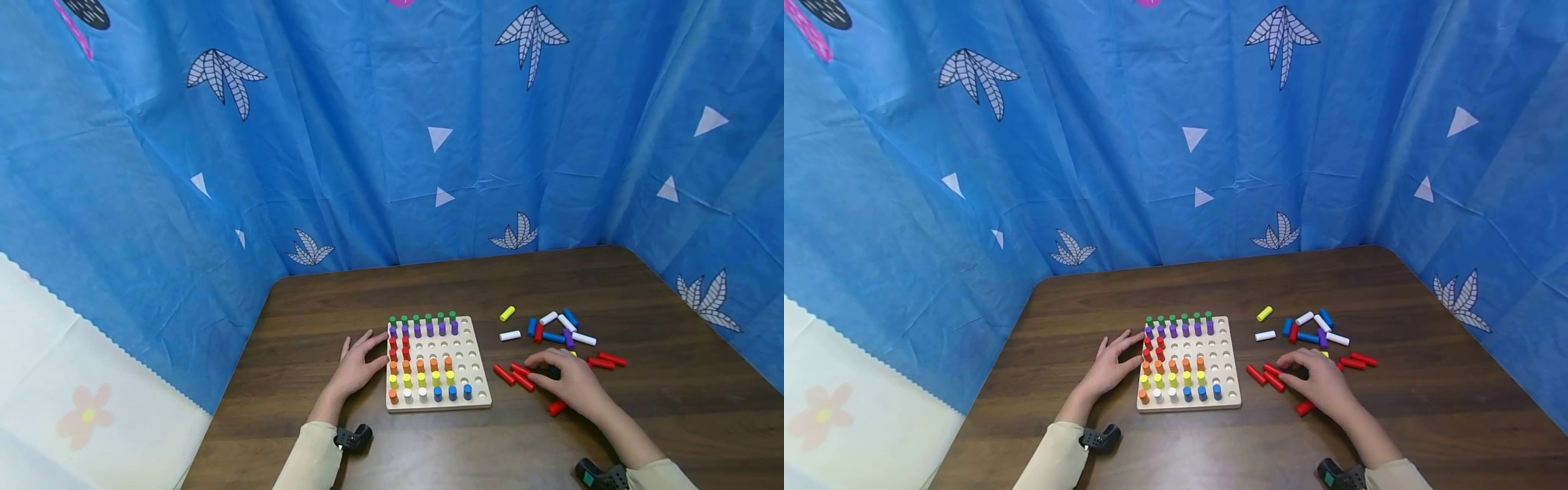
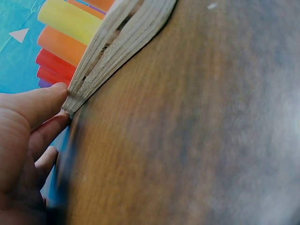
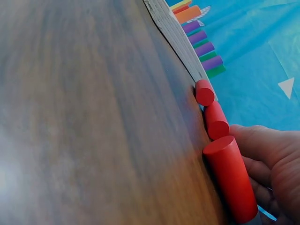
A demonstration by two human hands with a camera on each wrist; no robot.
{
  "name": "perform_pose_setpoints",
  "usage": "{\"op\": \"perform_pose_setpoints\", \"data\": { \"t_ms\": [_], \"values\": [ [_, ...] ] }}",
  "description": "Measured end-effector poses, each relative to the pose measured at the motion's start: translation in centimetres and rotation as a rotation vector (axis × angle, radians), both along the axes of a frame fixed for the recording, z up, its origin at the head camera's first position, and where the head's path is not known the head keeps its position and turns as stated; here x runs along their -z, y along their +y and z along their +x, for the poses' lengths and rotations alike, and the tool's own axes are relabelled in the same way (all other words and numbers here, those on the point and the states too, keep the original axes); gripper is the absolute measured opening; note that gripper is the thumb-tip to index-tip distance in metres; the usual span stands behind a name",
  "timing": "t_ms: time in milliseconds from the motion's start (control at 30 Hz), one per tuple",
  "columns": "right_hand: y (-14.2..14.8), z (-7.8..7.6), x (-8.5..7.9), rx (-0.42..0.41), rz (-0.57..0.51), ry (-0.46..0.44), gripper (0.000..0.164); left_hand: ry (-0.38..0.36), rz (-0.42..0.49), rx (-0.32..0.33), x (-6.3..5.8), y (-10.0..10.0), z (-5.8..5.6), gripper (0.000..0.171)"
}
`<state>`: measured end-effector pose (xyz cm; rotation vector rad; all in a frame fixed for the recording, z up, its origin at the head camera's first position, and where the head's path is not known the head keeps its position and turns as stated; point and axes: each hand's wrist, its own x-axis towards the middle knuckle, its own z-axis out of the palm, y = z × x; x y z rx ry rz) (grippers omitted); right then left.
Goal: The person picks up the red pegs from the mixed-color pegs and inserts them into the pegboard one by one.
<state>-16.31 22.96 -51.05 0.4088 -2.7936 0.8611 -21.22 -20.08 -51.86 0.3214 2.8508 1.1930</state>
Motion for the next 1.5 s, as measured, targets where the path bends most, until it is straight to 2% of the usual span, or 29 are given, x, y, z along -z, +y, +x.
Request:
{"op": "perform_pose_setpoints", "data": {
  "t_ms": [433, 800, 1267, 1500],
  "values": [
    [0.0, 0.1, 0.0, 0.005, 0.013, -0.015, 0.018, -0.009, 0.004, -0.004, 0.0, 0.1, 0.0, 0.05],
    [0.0, 0.1, -0.3, 0.02, -0.021, -0.017, 0.018, -0.007, 0.01, -0.002, 0.1, 0.1, 0.0, 0.05],
    [0.2, 0.1, -2.5, 0.042, -0.04, 0.0, 0.02, 0.0, -0.001, -0.008, 0.1, 0.1, 0.0, 0.05],
    [0.0, -0.2, -3.2, 0.04, -0.066, 0.043, 0.022, 0.001, -0.005, -0.007, 0.1, 0.0, 0.1, 0.05]
  ]
}}
